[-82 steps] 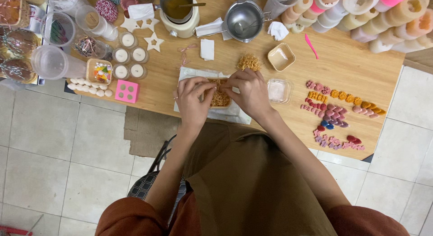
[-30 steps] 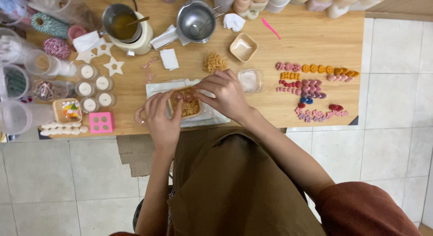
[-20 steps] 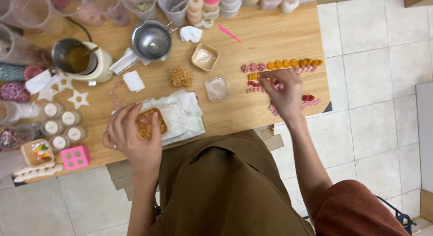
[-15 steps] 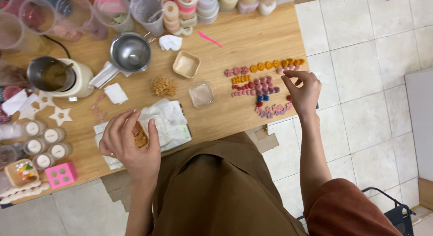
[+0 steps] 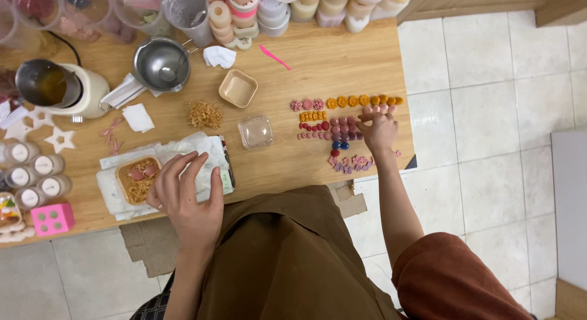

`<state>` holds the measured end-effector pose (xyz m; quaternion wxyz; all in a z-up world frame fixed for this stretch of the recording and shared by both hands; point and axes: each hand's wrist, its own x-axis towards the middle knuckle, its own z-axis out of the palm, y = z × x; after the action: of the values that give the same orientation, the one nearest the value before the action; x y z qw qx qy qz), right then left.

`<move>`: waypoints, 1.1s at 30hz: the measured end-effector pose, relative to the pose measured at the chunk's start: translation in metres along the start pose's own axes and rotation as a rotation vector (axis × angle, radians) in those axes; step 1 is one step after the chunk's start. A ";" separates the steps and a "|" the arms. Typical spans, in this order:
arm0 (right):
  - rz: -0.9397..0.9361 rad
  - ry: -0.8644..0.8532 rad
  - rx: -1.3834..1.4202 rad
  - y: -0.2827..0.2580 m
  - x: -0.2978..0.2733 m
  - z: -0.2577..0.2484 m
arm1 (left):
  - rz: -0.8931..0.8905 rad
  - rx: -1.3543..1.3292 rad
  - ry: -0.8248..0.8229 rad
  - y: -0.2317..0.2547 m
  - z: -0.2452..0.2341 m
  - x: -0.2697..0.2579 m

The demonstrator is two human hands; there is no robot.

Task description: The person fills a small container with shredded paper, places small decorative items inside, and closes the container with a lid before securing it with a thin ribbon and a decorative twine.

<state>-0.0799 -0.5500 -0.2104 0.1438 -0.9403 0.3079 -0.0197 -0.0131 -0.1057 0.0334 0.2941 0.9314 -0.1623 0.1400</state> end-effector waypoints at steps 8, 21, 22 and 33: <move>-0.167 0.145 -0.149 0.001 0.009 0.001 | -0.055 0.044 0.032 0.006 -0.002 -0.010; -0.208 -0.017 0.273 -0.173 -0.026 -0.118 | -0.474 -0.197 0.234 -0.072 -0.028 -0.046; -0.155 -0.108 0.390 -0.199 -0.036 -0.121 | -0.496 -0.266 0.248 -0.084 -0.028 -0.047; -0.850 -0.341 0.535 -0.416 -0.142 -0.102 | -0.505 -0.517 0.052 -0.136 -0.024 -0.064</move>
<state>0.0306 -0.1730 0.0122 0.4062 -0.9023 -0.1442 -0.0008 -0.0228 0.0275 -0.0387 0.5492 0.8332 0.0503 0.0409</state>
